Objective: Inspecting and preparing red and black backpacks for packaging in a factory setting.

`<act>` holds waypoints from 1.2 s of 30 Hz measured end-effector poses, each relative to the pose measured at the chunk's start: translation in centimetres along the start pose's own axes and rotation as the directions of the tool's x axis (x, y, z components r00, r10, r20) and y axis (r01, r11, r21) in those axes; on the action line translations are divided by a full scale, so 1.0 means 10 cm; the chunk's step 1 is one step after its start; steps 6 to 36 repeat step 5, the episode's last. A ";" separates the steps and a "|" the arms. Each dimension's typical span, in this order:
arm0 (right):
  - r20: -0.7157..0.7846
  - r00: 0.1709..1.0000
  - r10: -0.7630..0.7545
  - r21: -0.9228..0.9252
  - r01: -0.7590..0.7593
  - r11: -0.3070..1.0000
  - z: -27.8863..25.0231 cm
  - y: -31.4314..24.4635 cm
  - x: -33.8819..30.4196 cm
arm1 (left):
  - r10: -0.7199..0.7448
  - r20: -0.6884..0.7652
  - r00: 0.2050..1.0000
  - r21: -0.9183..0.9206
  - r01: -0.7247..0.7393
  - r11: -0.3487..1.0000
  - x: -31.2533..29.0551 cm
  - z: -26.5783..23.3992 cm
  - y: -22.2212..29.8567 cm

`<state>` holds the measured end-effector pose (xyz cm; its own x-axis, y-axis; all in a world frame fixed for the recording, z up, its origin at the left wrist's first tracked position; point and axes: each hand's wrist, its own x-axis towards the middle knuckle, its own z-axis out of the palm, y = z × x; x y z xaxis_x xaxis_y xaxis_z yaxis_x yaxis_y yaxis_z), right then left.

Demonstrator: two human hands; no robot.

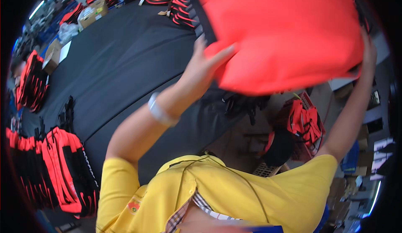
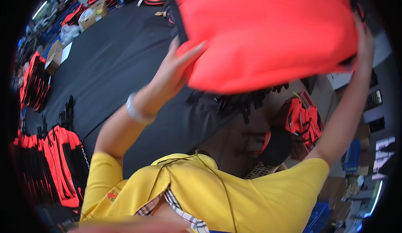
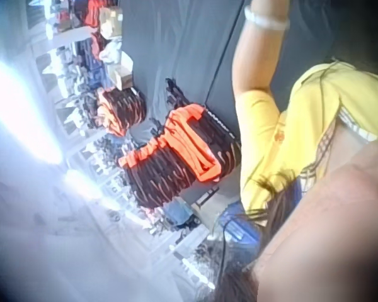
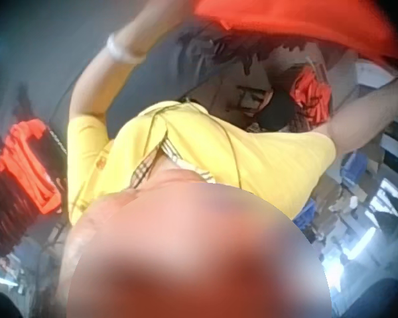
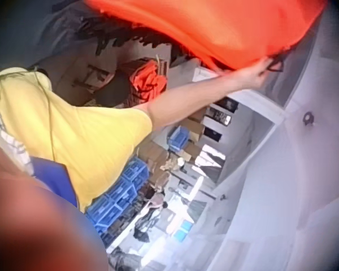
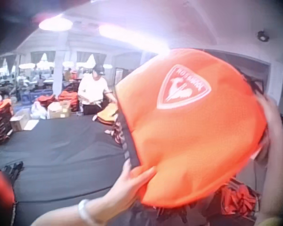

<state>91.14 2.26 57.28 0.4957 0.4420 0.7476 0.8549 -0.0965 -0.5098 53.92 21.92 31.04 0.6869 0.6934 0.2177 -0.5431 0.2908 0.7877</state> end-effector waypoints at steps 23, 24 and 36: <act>-0.146 0.982 0.120 -0.562 -0.183 0.807 0.51 1.60 1.76 | -0.093 0.526 0.845 0.451 -0.185 0.873 1.25 -0.09 -0.76; -0.146 0.982 0.120 -0.562 -0.183 0.807 0.51 1.60 1.76 | -0.093 0.526 0.845 0.451 -0.185 0.873 1.25 -0.09 -0.76; -0.146 0.982 0.120 -0.562 -0.183 0.807 0.51 1.60 1.76 | -0.093 0.526 0.845 0.451 -0.185 0.873 1.25 -0.09 -0.76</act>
